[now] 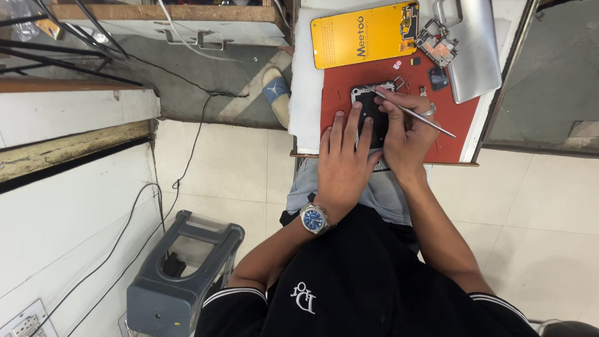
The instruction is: The person disassembles a smartphone, removes the back cover and battery, and then reassembles the device by reconnecting the motherboard and securing internal components. The task involves careful handling of small parts and use of a metal tool to pry and adjust components.
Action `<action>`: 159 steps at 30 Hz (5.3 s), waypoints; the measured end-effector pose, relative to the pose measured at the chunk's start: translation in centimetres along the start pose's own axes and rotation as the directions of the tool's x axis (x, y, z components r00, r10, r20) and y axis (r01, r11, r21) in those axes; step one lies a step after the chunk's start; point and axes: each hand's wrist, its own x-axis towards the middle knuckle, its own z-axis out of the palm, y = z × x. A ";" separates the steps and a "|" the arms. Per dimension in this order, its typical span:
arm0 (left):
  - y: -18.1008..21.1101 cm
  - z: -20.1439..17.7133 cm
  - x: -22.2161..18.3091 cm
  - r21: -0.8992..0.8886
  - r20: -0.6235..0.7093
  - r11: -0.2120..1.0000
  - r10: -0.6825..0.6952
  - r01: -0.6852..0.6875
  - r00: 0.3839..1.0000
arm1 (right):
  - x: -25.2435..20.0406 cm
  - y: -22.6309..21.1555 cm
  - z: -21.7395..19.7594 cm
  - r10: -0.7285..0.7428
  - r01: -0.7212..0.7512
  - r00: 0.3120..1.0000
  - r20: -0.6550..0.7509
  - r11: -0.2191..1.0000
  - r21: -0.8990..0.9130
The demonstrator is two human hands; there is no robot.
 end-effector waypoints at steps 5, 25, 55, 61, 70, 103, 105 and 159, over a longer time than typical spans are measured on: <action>-0.1 0.8 -0.2 0.030 0.005 1.000 -0.010 0.010 1.000 | -0.8 1.9 -0.7 0.010 -0.010 1.000 -0.012 1.000 0.006; -0.5 1.7 -0.7 0.018 0.016 0.999 -0.030 0.030 0.999 | -1.9 4.2 -1.5 -0.033 0.033 0.999 0.008 0.999 -0.029; 0.2 0.9 -0.4 0.056 0.006 0.998 -0.034 0.033 0.999 | -0.5 1.9 -0.6 0.028 -0.033 0.997 0.066 0.997 0.068; 0.4 0.3 -0.1 0.056 0.017 0.998 -0.035 0.034 0.999 | 0.2 0.1 0.0 0.002 -0.004 0.996 0.087 1.000 0.025; 0.4 0.6 -0.2 0.037 0.003 0.999 -0.034 0.034 0.999 | 0.4 -0.4 0.1 -0.002 0.000 0.997 0.081 1.000 0.023; -1.8 -0.2 -0.2 -0.456 -0.218 0.890 -0.093 -0.017 0.972 | 0.0 -0.2 -1.2 -0.072 0.102 0.983 0.166 0.978 -0.180; -1.7 -0.3 0.1 -0.467 -0.167 0.884 -0.122 0.030 0.978 | -0.2 -0.4 -1.5 -0.075 0.112 0.981 0.176 0.972 -0.209; -4.5 -6.6 6.9 0.181 -0.184 0.940 0.322 -0.290 0.929 | -9.5 -1.2 -6.4 0.358 -0.372 0.913 0.196 0.928 0.036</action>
